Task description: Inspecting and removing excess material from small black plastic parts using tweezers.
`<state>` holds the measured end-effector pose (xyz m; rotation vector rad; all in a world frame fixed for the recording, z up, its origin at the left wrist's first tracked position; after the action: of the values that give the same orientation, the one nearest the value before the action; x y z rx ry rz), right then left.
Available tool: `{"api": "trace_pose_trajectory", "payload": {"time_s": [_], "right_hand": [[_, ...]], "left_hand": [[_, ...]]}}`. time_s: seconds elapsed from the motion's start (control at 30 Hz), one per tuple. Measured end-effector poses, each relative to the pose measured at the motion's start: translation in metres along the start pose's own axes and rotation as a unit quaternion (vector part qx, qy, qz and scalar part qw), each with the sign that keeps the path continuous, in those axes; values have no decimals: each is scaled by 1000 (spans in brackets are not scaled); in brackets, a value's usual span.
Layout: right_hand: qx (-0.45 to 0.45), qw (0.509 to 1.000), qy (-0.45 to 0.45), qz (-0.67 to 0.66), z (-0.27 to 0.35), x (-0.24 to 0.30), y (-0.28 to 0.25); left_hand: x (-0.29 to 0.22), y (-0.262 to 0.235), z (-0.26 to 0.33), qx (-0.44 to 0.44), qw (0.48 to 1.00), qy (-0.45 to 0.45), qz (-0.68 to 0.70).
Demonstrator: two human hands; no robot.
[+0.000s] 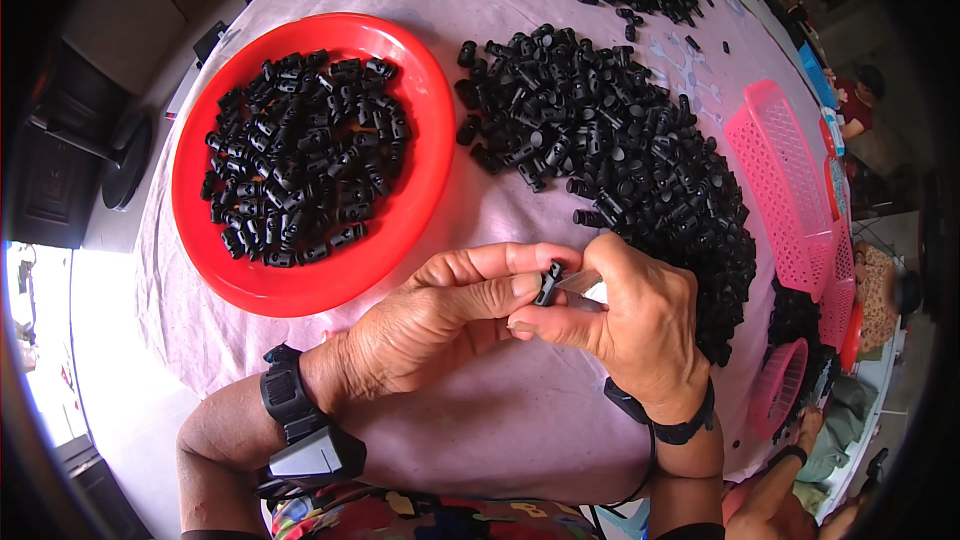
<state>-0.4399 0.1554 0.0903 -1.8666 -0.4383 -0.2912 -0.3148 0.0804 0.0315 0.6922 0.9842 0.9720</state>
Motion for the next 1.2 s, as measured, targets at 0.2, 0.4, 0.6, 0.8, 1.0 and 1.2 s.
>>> {"api": "trace_pose_trajectory", "payload": {"time_s": [0.2, 0.4, 0.6, 0.8, 1.0, 1.2], "right_hand": [[14, 1000, 6, 11, 0, 0, 1], [12, 1000, -3, 24, 1, 0, 2], [1, 1000, -11, 19, 0, 0, 1], [6, 1000, -7, 23, 0, 1, 2], [15, 999, -8, 28, 1, -1, 2], [9, 1000, -2, 21, 0, 0, 1]], "left_hand": [[2, -3, -2, 1, 1000, -1, 8], [2, -4, -2, -2, 1000, 4, 5], [-2, 4, 2, -12, 1000, -8, 4], [0, -1, 0, 10, 1000, 4, -2], [-1, -1, 0, 4, 1000, 1, -5], [-1, 0, 1, -4, 1000, -3, -19]]}}
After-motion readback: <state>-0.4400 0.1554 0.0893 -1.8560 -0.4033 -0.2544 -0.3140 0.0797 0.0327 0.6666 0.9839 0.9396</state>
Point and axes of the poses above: each hand's wrist, its own z-axis away from the middle knuckle, its own y-axis out of the palm, x = y × z, the point moved 4 cm from there along -z, towards the middle knuckle, and after that the axes turned 11 degrees about -y, right-handed, at the moved point
